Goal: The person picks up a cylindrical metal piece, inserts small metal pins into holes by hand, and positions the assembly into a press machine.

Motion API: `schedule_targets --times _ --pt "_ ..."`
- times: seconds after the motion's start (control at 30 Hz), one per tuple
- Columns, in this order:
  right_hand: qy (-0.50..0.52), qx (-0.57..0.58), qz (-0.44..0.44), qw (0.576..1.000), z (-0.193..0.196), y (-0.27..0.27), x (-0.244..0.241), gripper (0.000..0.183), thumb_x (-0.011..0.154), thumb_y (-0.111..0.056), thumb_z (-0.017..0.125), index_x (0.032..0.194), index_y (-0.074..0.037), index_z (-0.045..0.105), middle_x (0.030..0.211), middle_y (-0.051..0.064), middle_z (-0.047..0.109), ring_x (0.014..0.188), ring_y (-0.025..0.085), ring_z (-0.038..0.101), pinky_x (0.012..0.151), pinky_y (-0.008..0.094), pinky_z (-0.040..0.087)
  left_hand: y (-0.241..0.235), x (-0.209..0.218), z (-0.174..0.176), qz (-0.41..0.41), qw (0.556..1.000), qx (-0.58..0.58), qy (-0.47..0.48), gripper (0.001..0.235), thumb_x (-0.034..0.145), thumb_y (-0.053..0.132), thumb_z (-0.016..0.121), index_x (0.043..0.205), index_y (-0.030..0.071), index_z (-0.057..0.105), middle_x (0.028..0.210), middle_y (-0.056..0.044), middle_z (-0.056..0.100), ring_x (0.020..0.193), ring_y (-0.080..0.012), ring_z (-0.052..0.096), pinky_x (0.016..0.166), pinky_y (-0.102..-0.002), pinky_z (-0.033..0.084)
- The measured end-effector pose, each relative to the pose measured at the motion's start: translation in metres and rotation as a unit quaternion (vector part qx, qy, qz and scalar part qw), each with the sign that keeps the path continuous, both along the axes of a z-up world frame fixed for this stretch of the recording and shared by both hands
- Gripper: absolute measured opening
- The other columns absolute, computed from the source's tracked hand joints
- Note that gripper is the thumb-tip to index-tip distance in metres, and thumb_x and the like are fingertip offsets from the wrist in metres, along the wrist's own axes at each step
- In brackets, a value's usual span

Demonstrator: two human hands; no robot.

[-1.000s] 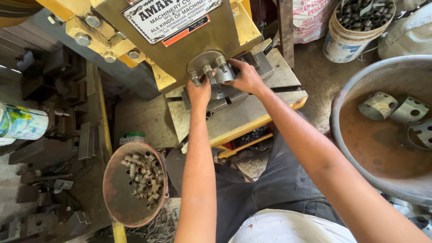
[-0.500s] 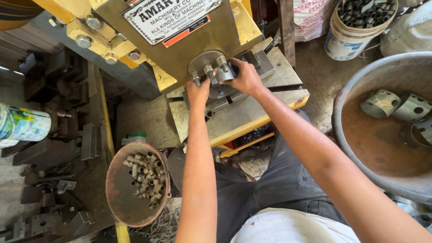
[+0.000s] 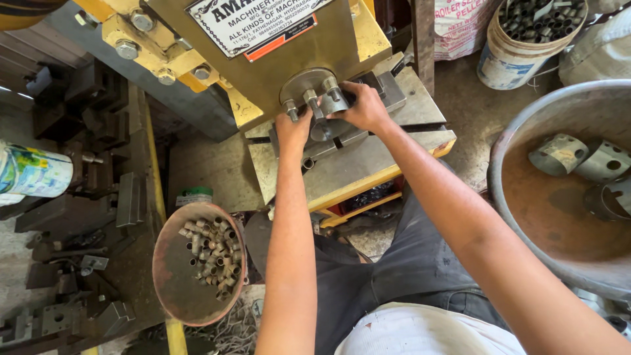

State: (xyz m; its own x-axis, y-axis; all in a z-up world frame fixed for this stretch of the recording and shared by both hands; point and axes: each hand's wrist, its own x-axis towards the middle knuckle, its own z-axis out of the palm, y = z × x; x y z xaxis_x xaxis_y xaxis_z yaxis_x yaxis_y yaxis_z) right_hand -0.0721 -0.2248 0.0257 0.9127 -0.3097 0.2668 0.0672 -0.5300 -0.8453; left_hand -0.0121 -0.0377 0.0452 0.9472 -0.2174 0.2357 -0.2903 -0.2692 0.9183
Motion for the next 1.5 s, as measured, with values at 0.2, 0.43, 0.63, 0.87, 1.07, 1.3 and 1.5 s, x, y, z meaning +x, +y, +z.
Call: schedule_targets --times 0.2,0.43,0.63,0.87,1.07,1.3,1.5 --pt "-0.002 0.010 0.012 1.000 -0.008 -0.002 0.003 0.085 0.063 -0.034 0.098 0.130 0.005 0.065 0.126 0.023 0.070 0.121 0.032 0.067 0.102 0.038 0.052 -0.001 0.002 -0.003 -0.043 0.997 -0.048 -0.046 0.027 0.087 0.018 0.080 0.104 -0.003 0.075 0.096 -0.010 0.080 0.088 -0.0153 0.074 0.080 -0.033 0.056" --pt "0.001 -0.002 0.007 1.000 -0.010 -0.003 0.004 0.086 0.062 -0.034 0.099 0.129 0.008 0.064 0.126 0.024 0.069 0.121 0.033 0.067 0.103 0.038 0.051 0.008 0.011 -0.025 -0.054 0.995 -0.083 -0.017 0.032 0.084 0.014 0.080 0.109 -0.003 0.072 0.100 -0.009 0.076 0.089 -0.0173 0.069 0.081 -0.032 0.054" --pt "0.021 0.017 0.014 1.000 -0.007 -0.003 0.004 0.087 0.062 -0.035 0.097 0.131 0.006 0.064 0.127 0.023 0.069 0.120 0.031 0.068 0.103 0.037 0.051 0.037 0.033 -0.078 -0.028 0.976 -0.197 0.085 0.048 0.078 0.012 0.071 0.119 -0.012 0.064 0.104 -0.018 0.066 0.094 -0.0252 0.061 0.086 -0.034 0.049" --pt "-0.010 -0.004 0.012 1.000 -0.012 -0.003 0.006 0.086 0.062 -0.033 0.099 0.130 0.007 0.064 0.126 0.024 0.069 0.120 0.032 0.067 0.101 0.038 0.051 0.049 0.024 -0.086 -0.081 0.996 0.023 0.027 0.096 0.073 0.014 0.075 0.154 -0.012 0.030 0.155 -0.028 0.045 0.146 -0.0343 0.044 0.120 -0.036 0.031" --pt "-0.012 0.011 0.026 1.000 0.000 -0.001 0.000 0.077 0.064 -0.031 0.098 0.126 0.004 0.067 0.118 0.021 0.073 0.111 0.029 0.073 0.094 0.037 0.055 0.044 0.015 -0.067 -0.090 0.994 0.065 -0.006 0.094 0.074 0.013 0.076 0.153 -0.012 0.030 0.152 -0.029 0.046 0.143 -0.0347 0.046 0.118 -0.036 0.034" --pt "0.017 0.001 0.009 1.000 0.003 0.001 -0.002 0.064 0.065 -0.031 0.097 0.114 0.001 0.072 0.108 0.020 0.076 0.102 0.031 0.074 0.089 0.039 0.056 0.039 0.001 -0.039 -0.073 0.994 0.085 0.003 0.067 0.073 0.013 0.076 0.133 -0.006 0.051 0.122 -0.023 0.068 0.116 -0.0331 0.066 0.104 -0.037 0.049" --pt "-0.022 0.000 0.012 1.000 -0.009 -0.001 0.003 0.062 0.064 -0.030 0.098 0.111 0.002 0.073 0.105 0.019 0.076 0.099 0.030 0.074 0.087 0.039 0.056 0.039 -0.003 -0.033 -0.105 0.993 0.045 -0.029 0.072 0.070 0.012 0.079 0.134 -0.003 0.051 0.119 -0.021 0.068 0.113 -0.0319 0.066 0.101 -0.039 0.048"
